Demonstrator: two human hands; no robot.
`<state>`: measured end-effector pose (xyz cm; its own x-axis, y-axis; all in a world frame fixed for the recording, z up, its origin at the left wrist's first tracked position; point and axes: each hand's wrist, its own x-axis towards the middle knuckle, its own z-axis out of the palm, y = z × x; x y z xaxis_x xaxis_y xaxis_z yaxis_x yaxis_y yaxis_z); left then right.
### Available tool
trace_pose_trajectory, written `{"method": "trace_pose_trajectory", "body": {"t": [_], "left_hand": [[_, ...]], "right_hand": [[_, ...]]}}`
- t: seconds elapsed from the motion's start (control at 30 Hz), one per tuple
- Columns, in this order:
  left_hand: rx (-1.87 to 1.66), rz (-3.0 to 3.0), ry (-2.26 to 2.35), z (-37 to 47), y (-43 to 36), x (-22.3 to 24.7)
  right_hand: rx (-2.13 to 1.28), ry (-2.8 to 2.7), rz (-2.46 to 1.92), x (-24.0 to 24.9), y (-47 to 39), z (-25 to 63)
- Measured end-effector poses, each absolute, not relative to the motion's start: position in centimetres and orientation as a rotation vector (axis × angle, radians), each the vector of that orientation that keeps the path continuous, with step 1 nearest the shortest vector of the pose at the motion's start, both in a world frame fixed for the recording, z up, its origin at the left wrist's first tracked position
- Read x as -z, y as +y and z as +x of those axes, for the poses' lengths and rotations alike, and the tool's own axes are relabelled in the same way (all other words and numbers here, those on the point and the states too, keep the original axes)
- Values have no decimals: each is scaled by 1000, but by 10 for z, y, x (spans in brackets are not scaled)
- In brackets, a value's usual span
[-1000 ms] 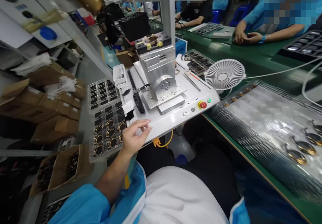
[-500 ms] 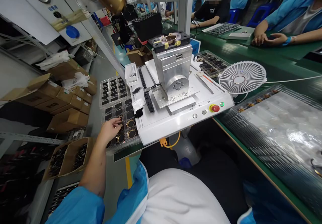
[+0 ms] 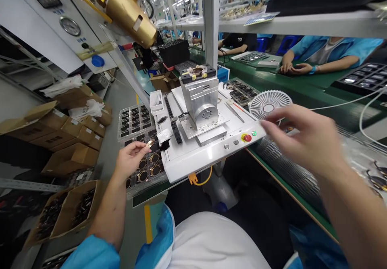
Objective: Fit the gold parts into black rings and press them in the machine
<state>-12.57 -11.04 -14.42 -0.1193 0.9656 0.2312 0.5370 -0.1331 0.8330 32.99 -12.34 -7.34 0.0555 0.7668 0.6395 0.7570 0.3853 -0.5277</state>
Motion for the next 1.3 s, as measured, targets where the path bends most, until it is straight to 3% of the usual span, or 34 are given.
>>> {"method": "trace_pose_trajectory", "body": {"t": [0.23,0.37,0.67,0.9,1.03,1.17,1.3], "left_hand": [[-1481,1891,1249,-99,-121,125],[-1576,1972,1095,-103,-123,114],[-1564,2139,913,-78,-86,67],[-1477,2484,1119,9,4,7],[-1186,2638,1272,47,40,-18],[-956,2673,1319,56,44,-23],[-884,2715,1202,43,36,-10]], "right_hand": [[44,-2001,-1003,10,14,238],[-119,-2201,-953,-14,67,232],[-315,-2272,-899,-35,88,238],[-324,-1740,-803,-12,58,250],[-393,-1641,-804,8,26,269],[-524,-1546,-878,42,-23,296],[-746,-1430,-1081,110,-64,337]]}}
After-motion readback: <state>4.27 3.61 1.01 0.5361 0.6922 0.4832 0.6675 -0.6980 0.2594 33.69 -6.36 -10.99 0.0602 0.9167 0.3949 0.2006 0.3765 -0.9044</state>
